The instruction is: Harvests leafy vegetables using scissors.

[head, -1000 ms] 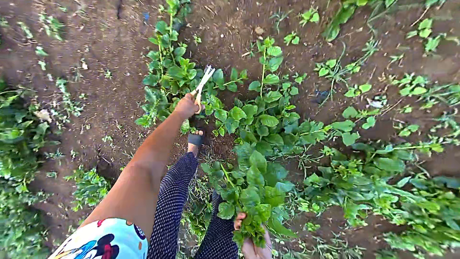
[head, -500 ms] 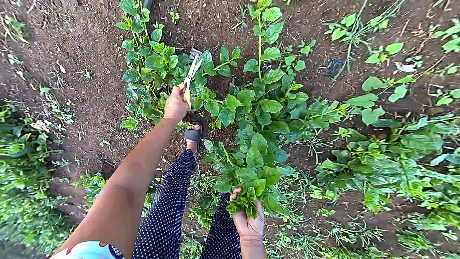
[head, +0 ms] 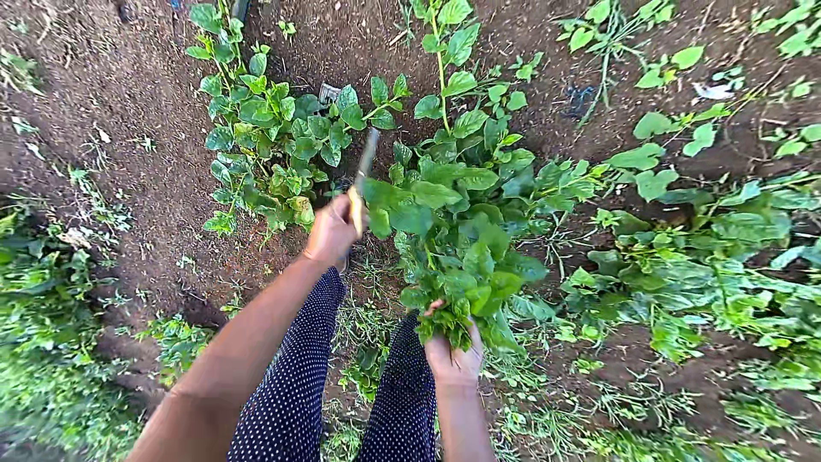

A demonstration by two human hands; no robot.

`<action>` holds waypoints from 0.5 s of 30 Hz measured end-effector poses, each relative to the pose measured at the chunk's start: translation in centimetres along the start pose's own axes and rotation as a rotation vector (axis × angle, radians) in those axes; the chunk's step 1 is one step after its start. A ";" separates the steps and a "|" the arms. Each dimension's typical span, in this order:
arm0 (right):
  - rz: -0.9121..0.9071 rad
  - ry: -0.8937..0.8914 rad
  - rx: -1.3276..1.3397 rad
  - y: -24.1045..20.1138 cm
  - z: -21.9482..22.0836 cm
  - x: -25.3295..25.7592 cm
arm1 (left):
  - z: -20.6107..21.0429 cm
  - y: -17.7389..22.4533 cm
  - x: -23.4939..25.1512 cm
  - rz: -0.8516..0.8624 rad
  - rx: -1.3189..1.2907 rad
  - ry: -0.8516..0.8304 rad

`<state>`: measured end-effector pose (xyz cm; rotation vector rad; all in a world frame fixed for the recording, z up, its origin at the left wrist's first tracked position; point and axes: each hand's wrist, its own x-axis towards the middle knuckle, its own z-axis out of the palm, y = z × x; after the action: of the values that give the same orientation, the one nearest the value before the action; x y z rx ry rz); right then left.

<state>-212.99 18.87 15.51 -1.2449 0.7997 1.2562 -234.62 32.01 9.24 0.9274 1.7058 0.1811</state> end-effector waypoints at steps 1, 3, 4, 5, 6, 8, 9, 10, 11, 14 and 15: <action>0.002 -0.002 0.001 0.1 0.7 0.6 | 1.5 1.4 -1.9 0.012 0.029 -0.028; -0.002 -0.028 -0.010 0.2 1.9 1.7 | 4.7 3.5 -4.8 0.070 0.087 -0.063; -0.008 -0.036 -0.016 0.1 2.4 2.0 | 6.3 4.4 -5.8 0.116 0.116 -0.060; -0.012 -0.033 -0.010 0.0 2.7 2.3 | 7.6 5.1 -6.8 0.148 0.136 -0.049; -0.015 -0.033 0.007 -0.3 2.8 2.5 | 8.8 5.8 -7.6 0.173 0.149 -0.032; -0.007 -0.052 0.033 -1.1 2.3 3.2 | 10.7 6.5 -8.7 0.227 0.175 0.027; 0.006 -0.069 0.036 -1.5 1.7 3.6 | 11.4 6.6 -9.0 0.256 0.194 0.050; 0.027 -0.083 0.034 -1.9 1.2 3.8 | 11.9 6.6 -9.2 0.296 0.213 0.074; 0.054 -0.099 0.029 -2.3 0.7 3.9 | 12.4 6.5 -9.3 0.349 0.233 0.105; 0.117 -0.126 0.042 -2.8 -0.5 4.7 | 13.4 5.8 -9.6 0.454 0.309 0.132; 0.140 -0.144 0.043 -2.8 -0.7 5.0 | 13.5 5.6 -9.7 0.470 0.338 0.126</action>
<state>-209.15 19.79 11.24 -1.0653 0.8153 1.4181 -219.52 24.99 14.75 1.5950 1.6359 0.2701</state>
